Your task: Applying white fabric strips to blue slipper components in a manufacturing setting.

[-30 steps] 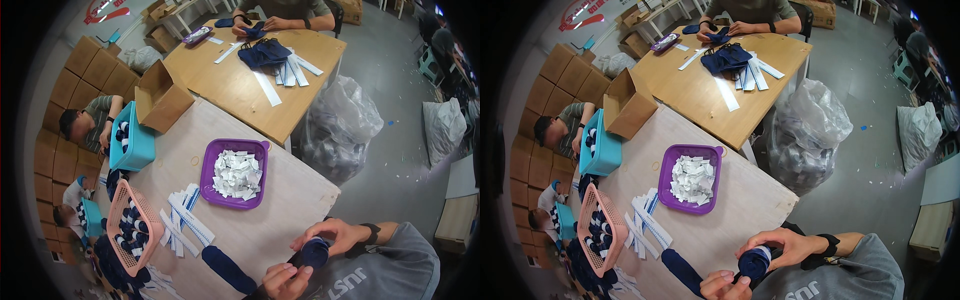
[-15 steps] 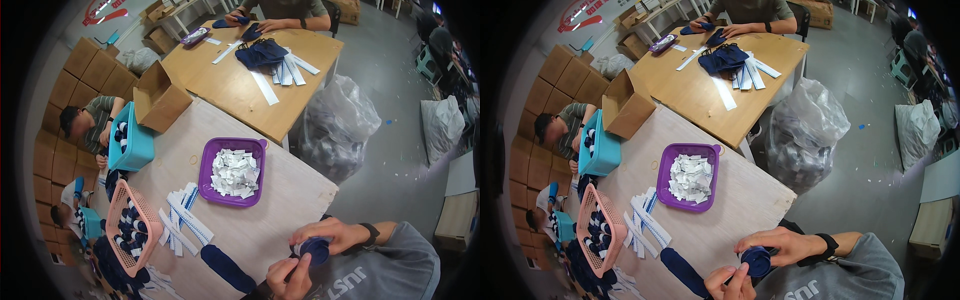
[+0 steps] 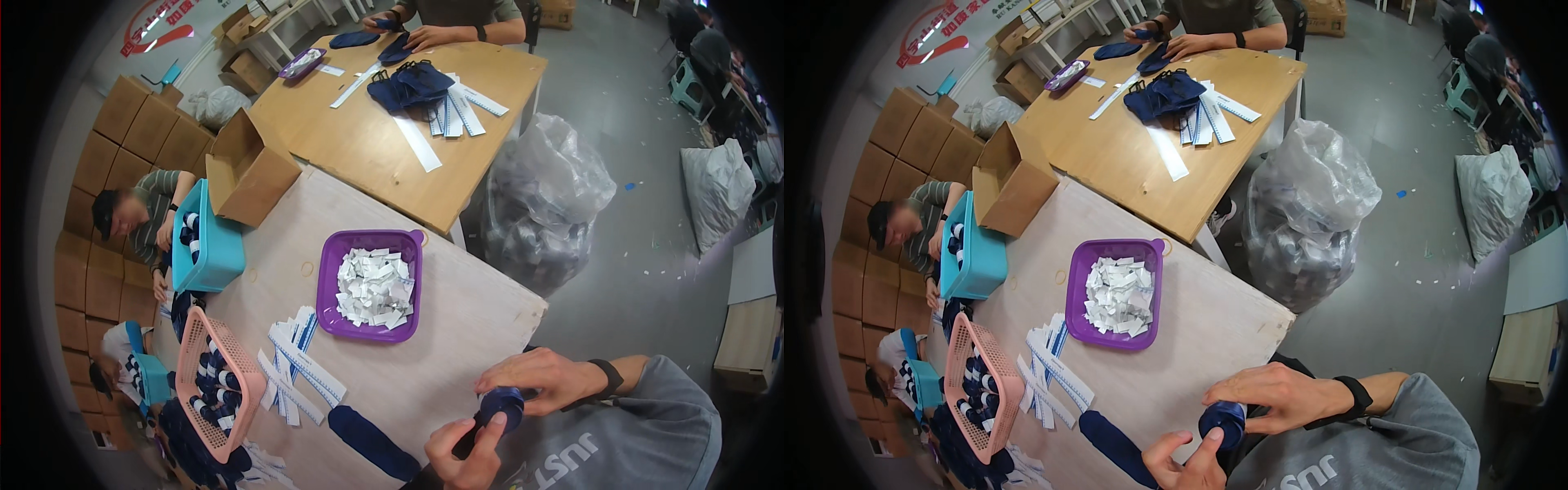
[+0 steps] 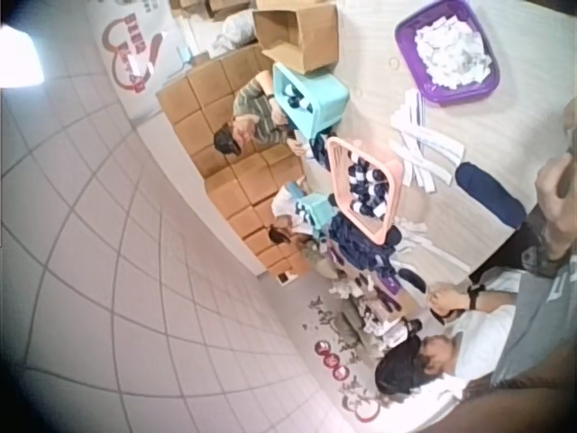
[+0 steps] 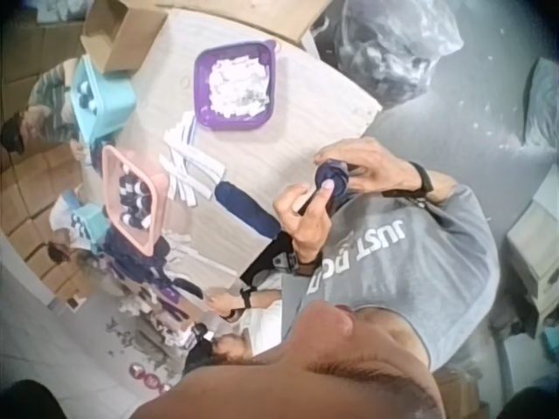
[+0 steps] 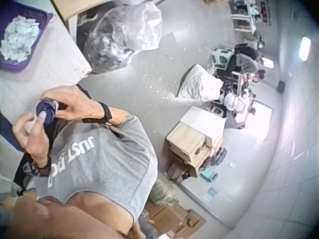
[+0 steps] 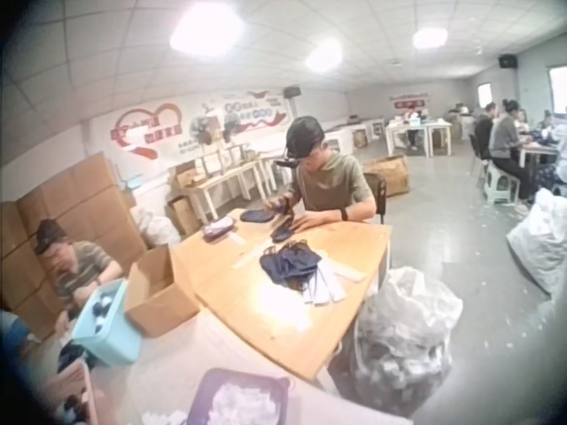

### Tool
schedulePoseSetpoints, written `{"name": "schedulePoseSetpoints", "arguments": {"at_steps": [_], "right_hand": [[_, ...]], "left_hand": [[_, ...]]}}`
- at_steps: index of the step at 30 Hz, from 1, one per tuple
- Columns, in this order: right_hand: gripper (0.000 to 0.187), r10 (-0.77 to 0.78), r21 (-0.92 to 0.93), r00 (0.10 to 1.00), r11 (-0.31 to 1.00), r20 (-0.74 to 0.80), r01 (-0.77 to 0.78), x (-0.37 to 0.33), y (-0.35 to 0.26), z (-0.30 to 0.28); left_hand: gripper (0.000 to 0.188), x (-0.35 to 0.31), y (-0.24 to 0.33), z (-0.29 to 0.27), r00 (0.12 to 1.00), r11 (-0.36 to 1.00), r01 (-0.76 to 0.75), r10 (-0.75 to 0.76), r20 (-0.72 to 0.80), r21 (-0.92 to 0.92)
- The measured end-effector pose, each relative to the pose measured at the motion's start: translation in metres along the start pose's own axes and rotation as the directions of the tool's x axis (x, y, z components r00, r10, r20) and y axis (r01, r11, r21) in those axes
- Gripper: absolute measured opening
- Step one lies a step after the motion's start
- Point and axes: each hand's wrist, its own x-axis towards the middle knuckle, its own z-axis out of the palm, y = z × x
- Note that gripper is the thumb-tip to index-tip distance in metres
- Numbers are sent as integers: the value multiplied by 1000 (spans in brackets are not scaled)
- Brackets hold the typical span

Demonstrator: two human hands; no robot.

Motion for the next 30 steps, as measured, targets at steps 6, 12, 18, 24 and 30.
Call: {"name": "schedulePoseSetpoints", "arguments": {"at_steps": [6,12,18,24,30], "right_hand": [[73,-22,-368,865,910,-501,-190,-10,16,-50],[54,-31,-217,324,802,-946,-557,-16,19,-164],[50,-278,-381,267,567,-923,-730,-2,9,-265],[52,-374,-479,360,301,-855,-825,7,80,-340],[47,-253,-394,344,187,-904,-900,-4,119,-380]], "left_hand": [[15,-9,-17,-8,994,996,87,-86,-66,15],[22,-36,-55,-45,924,912,374,-350,-155,171],[30,-88,-65,-130,777,726,629,-594,-206,278],[30,-95,-50,-189,696,629,715,-679,-232,304],[29,-71,-20,-217,641,531,737,-745,-185,418]]}}
